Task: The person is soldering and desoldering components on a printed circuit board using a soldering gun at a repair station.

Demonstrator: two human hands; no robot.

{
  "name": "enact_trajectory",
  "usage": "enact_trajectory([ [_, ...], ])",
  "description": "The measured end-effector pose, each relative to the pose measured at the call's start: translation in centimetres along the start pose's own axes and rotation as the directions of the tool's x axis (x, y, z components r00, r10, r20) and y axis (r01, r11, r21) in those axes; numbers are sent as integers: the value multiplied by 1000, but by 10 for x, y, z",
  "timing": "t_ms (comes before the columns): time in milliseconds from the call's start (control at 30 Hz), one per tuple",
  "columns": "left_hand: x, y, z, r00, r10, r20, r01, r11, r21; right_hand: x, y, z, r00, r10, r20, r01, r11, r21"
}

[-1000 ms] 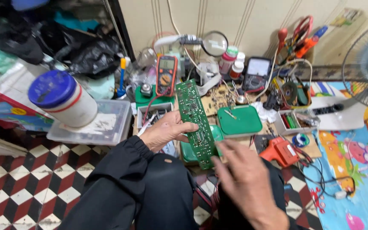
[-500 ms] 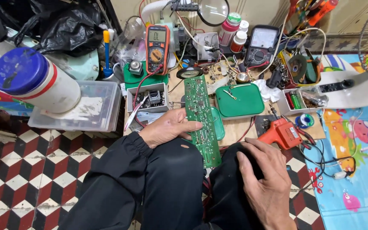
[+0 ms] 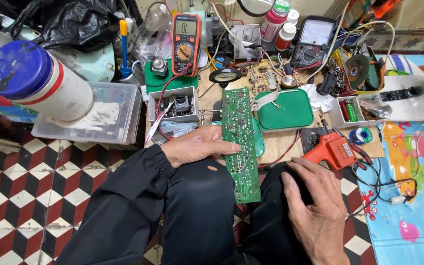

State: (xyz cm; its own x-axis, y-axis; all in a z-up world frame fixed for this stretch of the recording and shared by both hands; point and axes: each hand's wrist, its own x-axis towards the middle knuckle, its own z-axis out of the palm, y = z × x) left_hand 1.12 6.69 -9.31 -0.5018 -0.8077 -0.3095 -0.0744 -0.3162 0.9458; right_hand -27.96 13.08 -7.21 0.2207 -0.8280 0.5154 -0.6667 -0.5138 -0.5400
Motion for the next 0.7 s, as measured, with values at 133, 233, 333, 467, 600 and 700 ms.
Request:
enact_trajectory([
  [133,6,-3,5,1000,7,-3,-8,997,-83,4,-8,1,997,72,-25,-69,992,108],
  [233,12,-7,6,991,-70,-114,60,994,-94,7,0,-3,966,258,14,-252,930,269],
  [333,11,-12,1,990,-85,-109,76,994,-82,11,9,-9,855,518,-10,-497,825,267],
  [467,11,-15,1,986,-113,-118,98,987,-129,16,11,-13,760,644,85,-640,721,266],
  [600,17,-23,0,977,-107,-182,98,993,-62,36,-5,-14,539,820,191,-835,491,250],
  [700,9,-19,0,985,-105,-136,72,972,-224,30,25,-2,428,877,221,-830,284,479],
])
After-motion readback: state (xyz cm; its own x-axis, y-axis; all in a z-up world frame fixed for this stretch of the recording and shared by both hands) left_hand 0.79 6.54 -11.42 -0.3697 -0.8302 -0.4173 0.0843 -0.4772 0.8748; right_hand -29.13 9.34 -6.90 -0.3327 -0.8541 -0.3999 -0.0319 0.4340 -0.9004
